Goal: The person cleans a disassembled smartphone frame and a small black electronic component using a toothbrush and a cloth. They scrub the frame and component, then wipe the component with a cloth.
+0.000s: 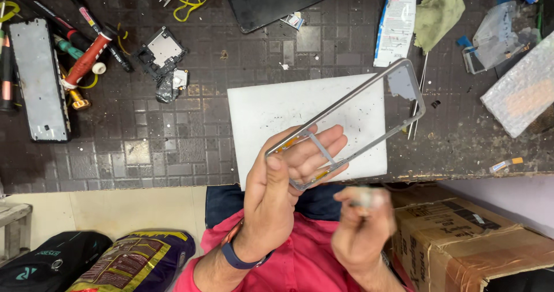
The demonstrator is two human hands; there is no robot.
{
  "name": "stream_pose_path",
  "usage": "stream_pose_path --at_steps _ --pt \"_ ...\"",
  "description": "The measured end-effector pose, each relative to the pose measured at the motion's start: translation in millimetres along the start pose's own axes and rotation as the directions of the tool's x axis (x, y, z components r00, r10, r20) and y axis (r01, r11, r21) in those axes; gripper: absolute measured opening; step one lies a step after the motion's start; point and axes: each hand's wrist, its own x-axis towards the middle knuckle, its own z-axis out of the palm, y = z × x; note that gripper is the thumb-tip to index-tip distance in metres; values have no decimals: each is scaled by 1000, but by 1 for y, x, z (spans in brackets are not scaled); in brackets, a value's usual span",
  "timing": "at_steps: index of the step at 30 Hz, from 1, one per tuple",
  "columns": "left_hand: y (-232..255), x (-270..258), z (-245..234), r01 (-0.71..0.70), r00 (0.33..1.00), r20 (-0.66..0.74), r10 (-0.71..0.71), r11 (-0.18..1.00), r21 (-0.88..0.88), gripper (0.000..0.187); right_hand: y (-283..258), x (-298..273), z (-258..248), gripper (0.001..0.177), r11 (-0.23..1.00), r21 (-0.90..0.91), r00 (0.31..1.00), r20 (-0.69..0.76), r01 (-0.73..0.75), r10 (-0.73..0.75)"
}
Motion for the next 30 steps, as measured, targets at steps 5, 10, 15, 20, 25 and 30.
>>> stream_pose_path --at_steps 5,10,15,20,25,30 --pt "2 -7 0 -18 1000 10 17 989 149 49 14 18 -19 31 893 -415 983 123 173 -133" --pt "1 -9 0 20 999 -41 -17 997 80 44 19 31 -34 27 880 -475 999 -21 26 -41" --pt "9 -11 -2 50 998 -37 -47 994 93 45 28 25 -34 11 897 -386 971 180 215 -155" --pt "13 -9 -4 76 995 -78 -67 990 122 46 26 32 -48 38 830 -550 994 10 95 -107" --pt "14 -7 -1 130 990 -61 -126 990 62 45 20 26 -37 45 875 -424 963 229 232 -144" --pt "19 -12 -5 105 994 -48 -97 973 205 45 28 39 -56 51 873 -482 997 17 70 -70"
